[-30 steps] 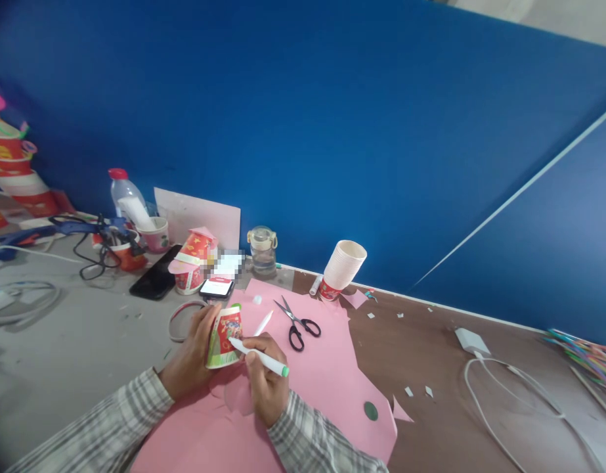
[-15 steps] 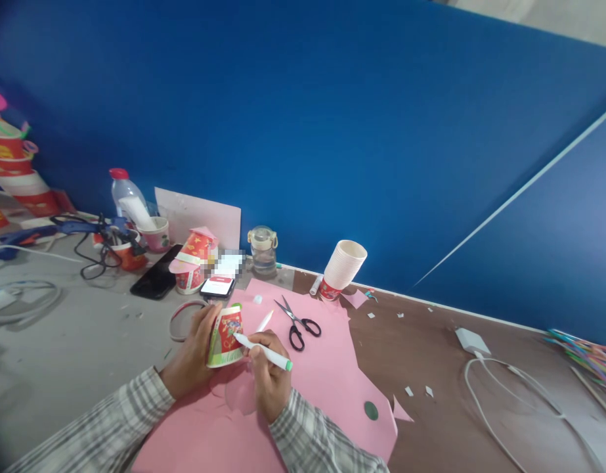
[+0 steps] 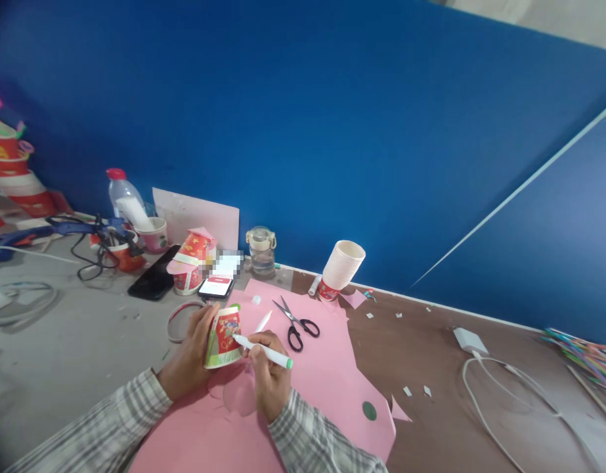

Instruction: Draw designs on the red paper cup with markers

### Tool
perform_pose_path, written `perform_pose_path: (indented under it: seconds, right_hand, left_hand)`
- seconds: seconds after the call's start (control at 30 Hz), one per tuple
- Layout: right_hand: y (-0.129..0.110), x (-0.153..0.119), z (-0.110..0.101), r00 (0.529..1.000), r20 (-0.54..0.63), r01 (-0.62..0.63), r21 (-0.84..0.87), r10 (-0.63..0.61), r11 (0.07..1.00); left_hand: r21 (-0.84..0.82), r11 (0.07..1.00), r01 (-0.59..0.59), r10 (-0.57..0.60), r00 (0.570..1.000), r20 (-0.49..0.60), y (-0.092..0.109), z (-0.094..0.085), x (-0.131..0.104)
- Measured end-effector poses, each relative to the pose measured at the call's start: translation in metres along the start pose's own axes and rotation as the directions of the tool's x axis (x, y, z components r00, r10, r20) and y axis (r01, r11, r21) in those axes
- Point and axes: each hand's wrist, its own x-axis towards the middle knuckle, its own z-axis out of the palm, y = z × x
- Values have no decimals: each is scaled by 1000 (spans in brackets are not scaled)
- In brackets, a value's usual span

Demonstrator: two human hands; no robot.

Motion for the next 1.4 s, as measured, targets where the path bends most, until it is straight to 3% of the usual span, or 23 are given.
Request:
perform_pose_path:
  seconds: [1.13, 1.4]
  right_hand:
    - [3, 3, -1, 1000, -12, 18, 18, -17, 1000]
    - [8, 3, -1, 999, -12, -47, 107, 49, 993]
  left_hand:
    - [1, 1000, -18, 18, 1000, 9, -2, 1, -1]
    - [-8, 1000, -6, 6, 1000, 15, 0, -1, -1]
